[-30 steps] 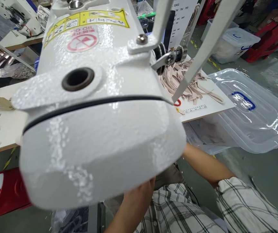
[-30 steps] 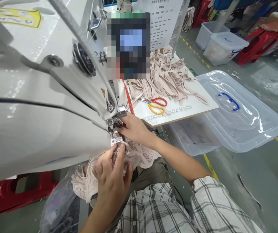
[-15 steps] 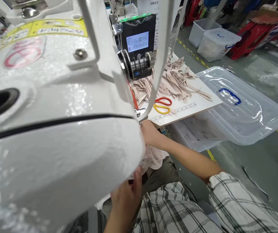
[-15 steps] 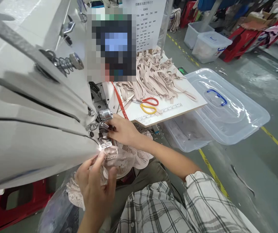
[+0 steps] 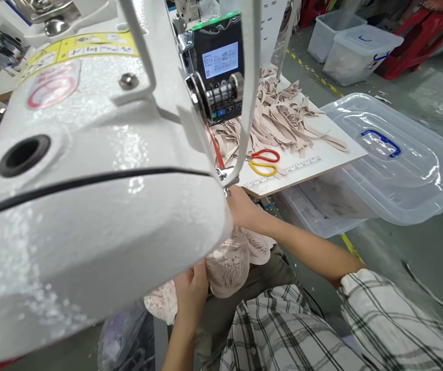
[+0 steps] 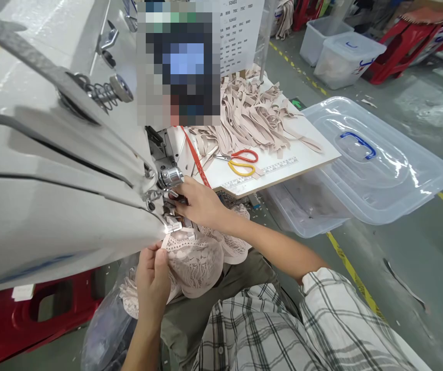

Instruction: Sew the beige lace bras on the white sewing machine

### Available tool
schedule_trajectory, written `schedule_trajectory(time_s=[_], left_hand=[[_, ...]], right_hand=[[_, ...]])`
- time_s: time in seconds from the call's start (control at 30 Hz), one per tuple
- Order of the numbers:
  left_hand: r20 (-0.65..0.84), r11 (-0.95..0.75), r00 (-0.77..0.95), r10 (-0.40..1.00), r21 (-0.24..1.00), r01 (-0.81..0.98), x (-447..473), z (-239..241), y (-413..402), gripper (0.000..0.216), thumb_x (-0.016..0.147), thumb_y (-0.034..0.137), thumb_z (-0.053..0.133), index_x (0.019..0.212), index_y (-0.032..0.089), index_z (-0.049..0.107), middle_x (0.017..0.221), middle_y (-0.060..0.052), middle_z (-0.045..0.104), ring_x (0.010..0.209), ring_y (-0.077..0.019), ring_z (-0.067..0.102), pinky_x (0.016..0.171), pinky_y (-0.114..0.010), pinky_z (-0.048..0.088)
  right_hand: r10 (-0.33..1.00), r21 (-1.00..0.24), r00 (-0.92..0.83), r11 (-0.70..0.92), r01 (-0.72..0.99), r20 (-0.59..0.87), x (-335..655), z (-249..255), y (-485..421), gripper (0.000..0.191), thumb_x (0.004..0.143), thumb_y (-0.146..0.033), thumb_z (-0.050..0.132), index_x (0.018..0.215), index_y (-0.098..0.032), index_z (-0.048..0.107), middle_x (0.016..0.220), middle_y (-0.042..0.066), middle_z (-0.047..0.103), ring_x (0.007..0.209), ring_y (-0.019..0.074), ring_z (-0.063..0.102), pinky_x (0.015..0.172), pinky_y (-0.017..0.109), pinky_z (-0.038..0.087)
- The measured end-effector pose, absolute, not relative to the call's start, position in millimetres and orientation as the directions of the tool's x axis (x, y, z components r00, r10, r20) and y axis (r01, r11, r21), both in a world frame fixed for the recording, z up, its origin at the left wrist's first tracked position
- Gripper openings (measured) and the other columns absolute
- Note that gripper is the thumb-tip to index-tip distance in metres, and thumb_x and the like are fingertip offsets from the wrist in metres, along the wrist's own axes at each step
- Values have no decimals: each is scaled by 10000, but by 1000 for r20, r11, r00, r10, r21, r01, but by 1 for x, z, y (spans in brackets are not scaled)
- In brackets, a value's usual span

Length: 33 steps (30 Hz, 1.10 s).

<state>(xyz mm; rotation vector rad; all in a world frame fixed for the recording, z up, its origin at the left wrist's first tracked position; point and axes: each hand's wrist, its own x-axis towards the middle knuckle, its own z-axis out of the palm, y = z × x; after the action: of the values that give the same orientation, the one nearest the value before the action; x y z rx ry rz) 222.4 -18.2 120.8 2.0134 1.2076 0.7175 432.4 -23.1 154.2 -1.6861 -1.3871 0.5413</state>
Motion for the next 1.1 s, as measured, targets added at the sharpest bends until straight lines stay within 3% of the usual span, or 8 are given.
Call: schedule_trajectory(time_s=[0.23, 0.47, 0.67, 0.83, 0.93, 1.0, 1.1], left_hand=[[95, -270, 344, 934, 819, 506, 228, 129, -23, 202, 862, 407, 566, 916, 214, 544, 590, 54, 520, 473, -141, 509, 458, -237, 430], [169, -321, 317, 933, 787, 527, 240, 143, -25, 181, 817, 381, 576, 802, 205, 537, 517, 76, 466, 392, -114, 445, 407, -232, 359], [177, -339, 335, 925, 782, 523, 238, 140, -24, 215, 832, 401, 604, 871, 197, 551, 581, 54, 556, 472, -133, 532, 497, -243, 430], [156, -334, 370, 916, 807, 486, 236, 136, -18, 290, 859, 450, 600, 984, 192, 557, 778, -10, 671, 723, -180, 659, 724, -289, 520], [42, -249, 401, 915, 841, 480, 235, 140, -12, 355, 862, 498, 573, 1047, 196, 582, 976, -74, 707, 956, -227, 672, 848, -334, 515], [-151, -119, 480, 864, 866, 485, 233, 144, -14, 407, 847, 538, 586, 1060, 193, 626, 1026, -86, 718, 1035, -256, 655, 884, -355, 503], [-509, 271, 619, 598, 855, 442, 229, 141, -34, 557, 734, 643, 693, 1014, 161, 691, 937, -95, 739, 957, -293, 677, 830, -378, 518]], right_hand=[[936, -806, 262, 38, 590, 236, 436, 150, -22, 115, 766, -120, 580, 874, -159, 595, 934, 47, 558, 793, 172, 513, 640, 272, 386], [924, -819, 254, 99, 565, 287, 439, 142, -21, 153, 756, -97, 546, 884, -165, 597, 968, 45, 584, 844, 171, 534, 719, 272, 409], [915, -835, 231, 171, 523, 331, 442, 140, -21, 124, 740, -86, 537, 821, -177, 557, 994, 41, 590, 910, 170, 535, 758, 260, 412], [911, -852, 262, 156, 499, 320, 442, 144, -21, 141, 704, -75, 532, 794, -182, 551, 948, 31, 586, 892, 172, 534, 759, 261, 401], [901, -880, 298, 162, 446, 317, 439, 145, -23, 141, 689, -62, 534, 765, -181, 544, 908, 21, 571, 857, 162, 534, 738, 257, 393], [896, -911, 338, 148, 384, 288, 438, 148, -29, 120, 700, -68, 543, 737, -181, 528, 872, 9, 548, 796, 143, 520, 701, 253, 381], [915, -947, 342, 109, 303, 215, 440, 155, -50, 117, 775, -166, 595, 708, -185, 500, 811, -11, 508, 698, 119, 470, 660, 260, 361]])
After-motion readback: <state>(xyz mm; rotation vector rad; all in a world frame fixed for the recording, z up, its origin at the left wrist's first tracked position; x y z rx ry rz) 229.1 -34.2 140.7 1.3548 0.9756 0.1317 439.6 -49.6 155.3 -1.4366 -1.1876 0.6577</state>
